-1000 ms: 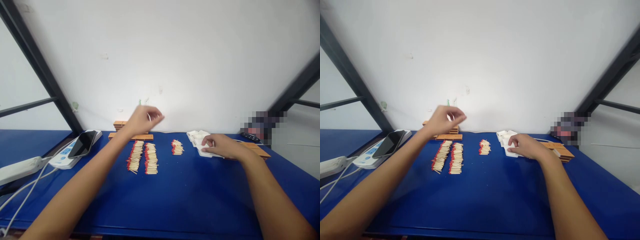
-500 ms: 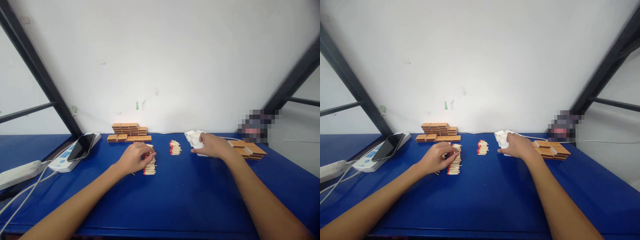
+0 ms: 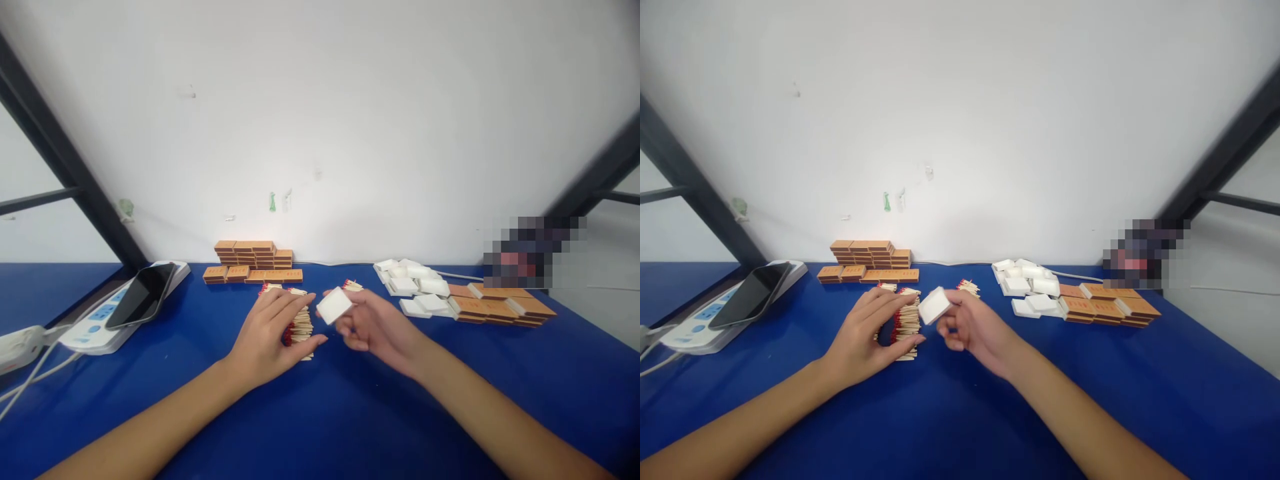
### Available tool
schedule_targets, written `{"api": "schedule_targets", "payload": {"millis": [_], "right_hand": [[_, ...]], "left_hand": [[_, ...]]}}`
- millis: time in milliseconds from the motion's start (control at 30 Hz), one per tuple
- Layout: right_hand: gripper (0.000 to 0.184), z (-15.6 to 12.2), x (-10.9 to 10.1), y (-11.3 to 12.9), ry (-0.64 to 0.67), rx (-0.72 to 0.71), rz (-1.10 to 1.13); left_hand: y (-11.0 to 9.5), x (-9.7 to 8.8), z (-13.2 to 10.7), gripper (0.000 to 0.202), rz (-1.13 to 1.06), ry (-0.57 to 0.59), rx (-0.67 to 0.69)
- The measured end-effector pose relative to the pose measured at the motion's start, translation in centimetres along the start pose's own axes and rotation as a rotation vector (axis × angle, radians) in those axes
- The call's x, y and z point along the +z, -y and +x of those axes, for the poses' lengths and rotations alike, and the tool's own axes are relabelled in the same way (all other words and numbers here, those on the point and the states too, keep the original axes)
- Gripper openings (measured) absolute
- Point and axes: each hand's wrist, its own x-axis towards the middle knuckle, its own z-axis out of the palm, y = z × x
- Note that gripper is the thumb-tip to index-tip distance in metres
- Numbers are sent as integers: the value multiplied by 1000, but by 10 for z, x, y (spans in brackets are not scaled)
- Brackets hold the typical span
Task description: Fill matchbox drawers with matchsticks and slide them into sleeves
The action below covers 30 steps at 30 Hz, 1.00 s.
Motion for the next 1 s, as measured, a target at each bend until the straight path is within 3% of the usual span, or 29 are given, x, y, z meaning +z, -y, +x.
{"api": "schedule_targets", "payload": {"millis": [133,300,533,667,767,867,933,1000], "right_hand": [[24,-1,12,-14,79,83,111],[21,-3,11,-13,-29,41,65],[40,-1,3,-19,-219,-170,-443],[40,-1,4,-19,-245,-129,-477],[43,-1,0,-15,-232,-103,-540],[40,-1,-18,-3,-266,-206,-783],[32,-1,-37,8,-321,-361,-1085],[25,-1,-55,19,-306,-429,-1356]], "left_hand": [[-4,0,0,35,-30,11,12],[-10,1,3,29,-102,13,-55],[-6,-3,2,30,-43,52,-56],[-4,-3,0,38,-14,36,-75],[-2,-2,-1,32,-2,32,-59],[4,-1,0,28,13,29,-53],[10,-2,0,29,26,15,-64],[16,-3,0,30,41,5,-74]]}}
